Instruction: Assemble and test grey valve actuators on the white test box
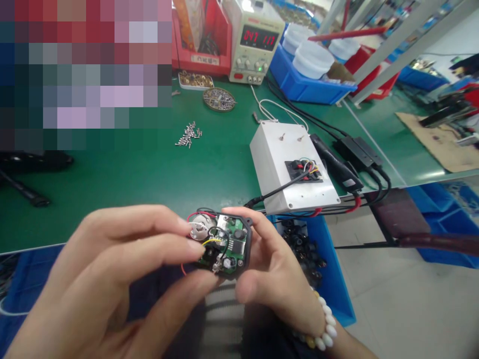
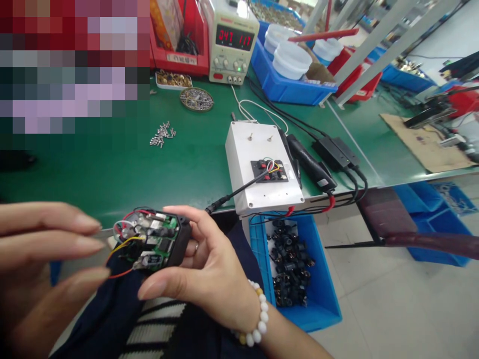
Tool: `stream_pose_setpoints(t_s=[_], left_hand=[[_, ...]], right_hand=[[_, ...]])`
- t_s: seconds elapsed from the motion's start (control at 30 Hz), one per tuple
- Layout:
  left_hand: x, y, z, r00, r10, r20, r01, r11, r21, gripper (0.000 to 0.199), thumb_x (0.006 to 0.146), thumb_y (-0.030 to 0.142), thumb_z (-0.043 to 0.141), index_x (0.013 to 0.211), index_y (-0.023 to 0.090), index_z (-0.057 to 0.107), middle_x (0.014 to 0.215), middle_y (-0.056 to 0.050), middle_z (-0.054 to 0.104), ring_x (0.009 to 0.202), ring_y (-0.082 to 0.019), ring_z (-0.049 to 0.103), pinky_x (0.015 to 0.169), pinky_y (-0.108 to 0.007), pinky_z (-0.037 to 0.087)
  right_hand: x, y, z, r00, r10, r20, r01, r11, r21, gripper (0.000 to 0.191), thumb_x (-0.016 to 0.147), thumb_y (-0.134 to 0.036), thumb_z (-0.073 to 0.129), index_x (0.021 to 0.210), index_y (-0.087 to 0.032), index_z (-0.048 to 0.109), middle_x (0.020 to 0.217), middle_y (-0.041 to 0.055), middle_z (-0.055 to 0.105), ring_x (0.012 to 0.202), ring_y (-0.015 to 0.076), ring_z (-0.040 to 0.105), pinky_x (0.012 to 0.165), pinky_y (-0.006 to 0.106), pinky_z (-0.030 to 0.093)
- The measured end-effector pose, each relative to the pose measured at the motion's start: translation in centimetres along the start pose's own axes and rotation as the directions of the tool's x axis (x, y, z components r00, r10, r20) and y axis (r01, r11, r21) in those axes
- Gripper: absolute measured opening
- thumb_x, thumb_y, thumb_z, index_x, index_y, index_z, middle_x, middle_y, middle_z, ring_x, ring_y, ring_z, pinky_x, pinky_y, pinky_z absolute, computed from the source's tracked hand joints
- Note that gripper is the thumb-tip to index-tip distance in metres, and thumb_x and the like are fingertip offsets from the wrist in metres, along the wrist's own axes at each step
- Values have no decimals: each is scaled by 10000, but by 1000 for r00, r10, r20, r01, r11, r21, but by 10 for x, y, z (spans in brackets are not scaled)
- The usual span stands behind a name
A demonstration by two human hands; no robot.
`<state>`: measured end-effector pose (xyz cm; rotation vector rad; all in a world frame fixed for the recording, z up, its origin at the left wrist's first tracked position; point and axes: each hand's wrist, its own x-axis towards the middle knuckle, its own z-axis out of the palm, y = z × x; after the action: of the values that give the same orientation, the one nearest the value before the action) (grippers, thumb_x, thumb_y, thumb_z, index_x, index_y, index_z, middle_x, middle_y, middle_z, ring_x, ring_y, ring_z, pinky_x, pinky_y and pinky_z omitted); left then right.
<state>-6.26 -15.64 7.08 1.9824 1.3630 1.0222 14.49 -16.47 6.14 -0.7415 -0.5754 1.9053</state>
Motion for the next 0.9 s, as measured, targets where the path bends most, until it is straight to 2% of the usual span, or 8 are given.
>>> stream_pose_setpoints(t_s=[0.13,0.27,0.33,0.5,0.7,0.83,0.9], left_hand=[[14,7,4,989,129,75,-137,985,109,181,952,200,646,1086,318,617,1156,33,599,1048,-182,580,945,-315,470],[17,3,9,956,287,59,-291,954,77,210,941,121,631,1061,293,614,1165,53,614,1027,-136,584,952,-228,457],[17,3,10,956,289,47,-291,955,53,206,939,113,625,1056,282,611,1160,54,633,1005,-126,600,951,-215,464],[17,6,15,982,191,-3,-190,980,59,145,959,160,590,999,299,600,1058,58,688,930,-140,651,883,-254,504],[15,3,20,990,142,-18,-142,990,0,173,957,154,597,1025,313,612,1063,57,681,959,-143,654,892,-244,508],[17,0,16,971,232,61,-232,973,-4,397,953,84,552,1245,343,627,1275,35,648,1080,-152,649,910,-233,522],[19,-2,12,952,291,95,-293,956,18,411,949,63,544,1237,335,650,1285,22,647,1072,-151,655,874,-225,531]], right_hand=[[0,2,-1,1000,-16,16,16,1000,-6,687,669,-88,970,1245,-289,652,1254,18,703,1037,180,741,917,250,612],[0,5,-2,1000,-3,24,3,1000,13,738,630,-24,964,1247,-290,660,1214,9,718,1001,164,749,895,235,614],[0,5,-2,1000,12,28,-12,1000,16,751,615,-6,962,1246,-282,661,1168,4,730,966,153,754,878,217,612],[1,2,-2,999,32,43,-33,999,17,657,682,6,918,1219,-277,667,1110,-12,726,895,124,749,832,187,609],[0,2,-1,999,49,12,-48,998,-49,643,686,-116,957,1225,-267,642,1047,-8,713,802,133,737,735,201,611],[1,5,-2,998,68,0,-68,997,-41,654,674,-129,963,1225,-265,638,1089,3,718,794,123,727,730,199,606],[1,6,-3,998,65,-6,-65,997,-43,652,679,-120,953,1231,-265,637,1095,6,719,848,131,728,771,207,610]])
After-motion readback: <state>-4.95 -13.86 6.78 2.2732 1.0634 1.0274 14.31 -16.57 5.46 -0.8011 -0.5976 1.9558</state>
